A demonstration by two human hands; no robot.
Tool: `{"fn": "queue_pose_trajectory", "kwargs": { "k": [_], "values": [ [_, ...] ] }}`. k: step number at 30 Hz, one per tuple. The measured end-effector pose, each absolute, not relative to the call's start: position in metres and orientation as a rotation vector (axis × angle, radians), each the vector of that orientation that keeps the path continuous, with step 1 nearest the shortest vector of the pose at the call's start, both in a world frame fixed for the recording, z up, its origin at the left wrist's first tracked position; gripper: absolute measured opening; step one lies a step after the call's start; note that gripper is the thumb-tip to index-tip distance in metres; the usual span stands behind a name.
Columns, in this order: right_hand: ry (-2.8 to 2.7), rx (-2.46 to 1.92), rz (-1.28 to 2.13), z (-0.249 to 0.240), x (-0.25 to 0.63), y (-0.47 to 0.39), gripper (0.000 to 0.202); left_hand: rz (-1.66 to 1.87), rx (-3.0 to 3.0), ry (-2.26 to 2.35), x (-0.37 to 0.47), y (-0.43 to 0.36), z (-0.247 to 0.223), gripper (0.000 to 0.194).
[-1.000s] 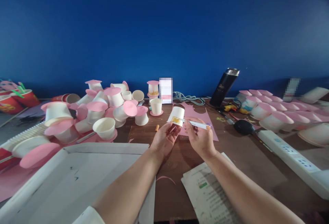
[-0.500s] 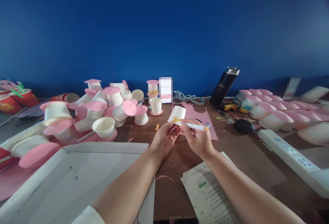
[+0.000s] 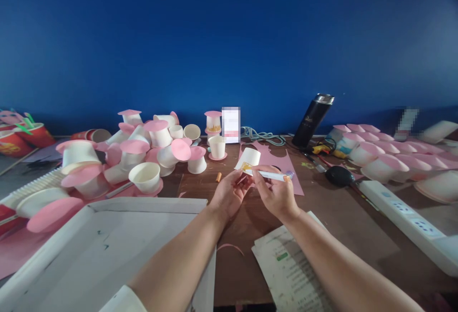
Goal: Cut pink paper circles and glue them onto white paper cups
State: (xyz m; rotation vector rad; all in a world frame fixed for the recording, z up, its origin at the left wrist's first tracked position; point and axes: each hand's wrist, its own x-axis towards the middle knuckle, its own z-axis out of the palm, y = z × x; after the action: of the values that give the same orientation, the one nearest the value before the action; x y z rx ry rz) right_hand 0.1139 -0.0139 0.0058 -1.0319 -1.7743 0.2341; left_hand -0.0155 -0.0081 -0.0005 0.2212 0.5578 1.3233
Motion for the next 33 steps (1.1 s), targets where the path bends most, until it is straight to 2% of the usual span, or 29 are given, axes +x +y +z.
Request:
{"fn": "queue_pose_trajectory", "kwargs": {
  "k": [9, 33],
  "values": [
    [-1.723, -1.153, 0.093, 0.016, 0.116, -0.015, 0.022, 1.356, 0.194, 0.608, -0.015, -0.008, 0.000, 0.011],
    [-1.733, -1.119, 0.100, 0.014, 0.115, -0.014, 0.021, 1.327, 0.355, 0.611, -0.014, -0.011, -0.006, 0.006]
  ]
}}
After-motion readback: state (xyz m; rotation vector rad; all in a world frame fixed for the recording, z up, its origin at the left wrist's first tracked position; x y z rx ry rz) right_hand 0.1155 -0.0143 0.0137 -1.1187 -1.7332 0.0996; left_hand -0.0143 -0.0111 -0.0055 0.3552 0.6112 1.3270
